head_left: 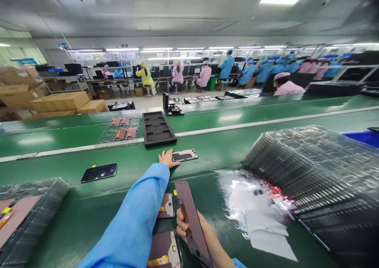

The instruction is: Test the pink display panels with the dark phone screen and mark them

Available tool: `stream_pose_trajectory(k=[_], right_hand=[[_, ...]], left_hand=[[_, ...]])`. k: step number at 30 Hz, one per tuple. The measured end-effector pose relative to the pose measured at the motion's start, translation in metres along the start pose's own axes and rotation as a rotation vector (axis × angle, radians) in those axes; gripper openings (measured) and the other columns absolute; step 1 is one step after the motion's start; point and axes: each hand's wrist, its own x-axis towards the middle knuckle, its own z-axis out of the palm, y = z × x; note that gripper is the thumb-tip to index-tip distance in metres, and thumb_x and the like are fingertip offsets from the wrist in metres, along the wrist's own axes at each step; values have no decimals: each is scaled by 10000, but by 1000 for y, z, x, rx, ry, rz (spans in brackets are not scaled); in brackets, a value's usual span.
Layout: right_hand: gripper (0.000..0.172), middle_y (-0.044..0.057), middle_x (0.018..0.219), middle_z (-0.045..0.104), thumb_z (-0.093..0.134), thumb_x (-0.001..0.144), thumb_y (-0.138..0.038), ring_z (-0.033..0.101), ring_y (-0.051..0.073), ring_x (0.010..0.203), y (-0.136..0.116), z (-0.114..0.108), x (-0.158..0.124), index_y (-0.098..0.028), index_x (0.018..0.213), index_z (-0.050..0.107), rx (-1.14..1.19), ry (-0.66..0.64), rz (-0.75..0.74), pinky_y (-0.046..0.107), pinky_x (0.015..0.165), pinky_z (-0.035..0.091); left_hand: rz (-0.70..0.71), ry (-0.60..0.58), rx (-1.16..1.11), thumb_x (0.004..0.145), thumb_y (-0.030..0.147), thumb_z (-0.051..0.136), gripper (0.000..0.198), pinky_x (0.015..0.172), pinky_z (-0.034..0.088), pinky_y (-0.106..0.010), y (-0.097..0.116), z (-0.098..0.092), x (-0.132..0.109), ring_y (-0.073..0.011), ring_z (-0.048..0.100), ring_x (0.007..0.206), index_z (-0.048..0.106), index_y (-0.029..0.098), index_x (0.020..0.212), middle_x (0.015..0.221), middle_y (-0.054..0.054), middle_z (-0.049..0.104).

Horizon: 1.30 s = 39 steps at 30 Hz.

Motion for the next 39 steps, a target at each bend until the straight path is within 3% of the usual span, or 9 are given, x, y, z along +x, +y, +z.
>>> stream_pose_trajectory(k=[4, 10, 15, 18, 22, 26, 29, 33, 39], right_hand=[[634, 57, 745, 569, 491, 782, -784, 496, 148, 607, -3, 1, -1, -186, 872, 683, 91, -75, 106, 292, 548, 456], [655, 110, 861, 664, 555, 794, -710, 602, 157, 698, -12, 0, -9, -100, 972, 713, 85, -145, 147, 271, 653, 496], [702, 118, 879, 702, 530, 801, -739, 668, 193, 697, -19, 1, -21, -133, 1115, 693, -102, -187, 82, 277, 586, 523], [602, 113, 1023, 702, 624, 795, -651, 687, 217, 797, -24, 7, -26, -196, 1186, 658, -200, -188, -31, 323, 688, 555], [541, 118, 1251, 632, 676, 794, -566, 688, 253, 920, -26, 12, -27, -249, 1229, 620, -324, -174, -222, 392, 821, 554], [610, 140, 1329, 583, 688, 790, -565, 620, 304, 1119, -22, 12, -27, -247, 1298, 574, -600, -155, -356, 441, 942, 514], [625, 136, 1361, 555, 664, 817, -558, 548, 315, 1223, -16, 12, -27, -268, 1355, 532, -870, -203, -443, 470, 1018, 460], [588, 131, 1419, 493, 639, 857, -503, 478, 317, 1291, -7, 11, -26, -283, 1386, 505, -1176, -274, -485, 474, 1038, 444], [555, 126, 1398, 518, 654, 862, -426, 509, 294, 1275, -2, 12, -24, -278, 1378, 513, -1365, -316, -541, 431, 1043, 451]], left_hand=[[51, 38, -47, 835, 463, 651, 545, 1058, 348, -563, -7, -14, -6, -317, 467, 1259, 540, 155, 1271, 1338, -137, 528], [34, 246, -345, 698, 503, 716, 702, 1048, 396, -442, -24, -64, -44, -320, 508, 1202, 523, 124, 1257, 1231, -161, 548], [-34, 313, -717, 800, 532, 594, 713, 860, 545, -419, -43, -107, -118, -258, 626, 1051, 361, 184, 1377, 1157, -117, 559], [-27, 247, -955, 791, 530, 640, 727, 900, 534, -412, -49, -119, -181, -264, 635, 1076, 374, 210, 1387, 1164, -113, 596], [40, 56, -1350, 638, 435, 840, 808, 1008, 455, -401, -50, -109, -258, -327, 550, 1214, 485, 244, 1337, 1308, -131, 581], [83, -26, -1435, 595, 476, 858, 896, 1009, 444, -432, -47, -85, -302, -365, 530, 1227, 470, 262, 1373, 1374, -149, 537], [90, -58, -1450, 596, 507, 845, 931, 1012, 433, -431, -45, -71, -315, -363, 533, 1219, 443, 260, 1398, 1364, -146, 539], [57, -93, -1406, 591, 509, 848, 948, 1042, 395, -434, -40, -70, -318, -353, 517, 1231, 431, 270, 1409, 1354, -129, 545], [98, -136, -1380, 615, 531, 832, 924, 1080, 345, -445, -35, -73, -319, -351, 478, 1273, 432, 273, 1407, 1391, -122, 516]])
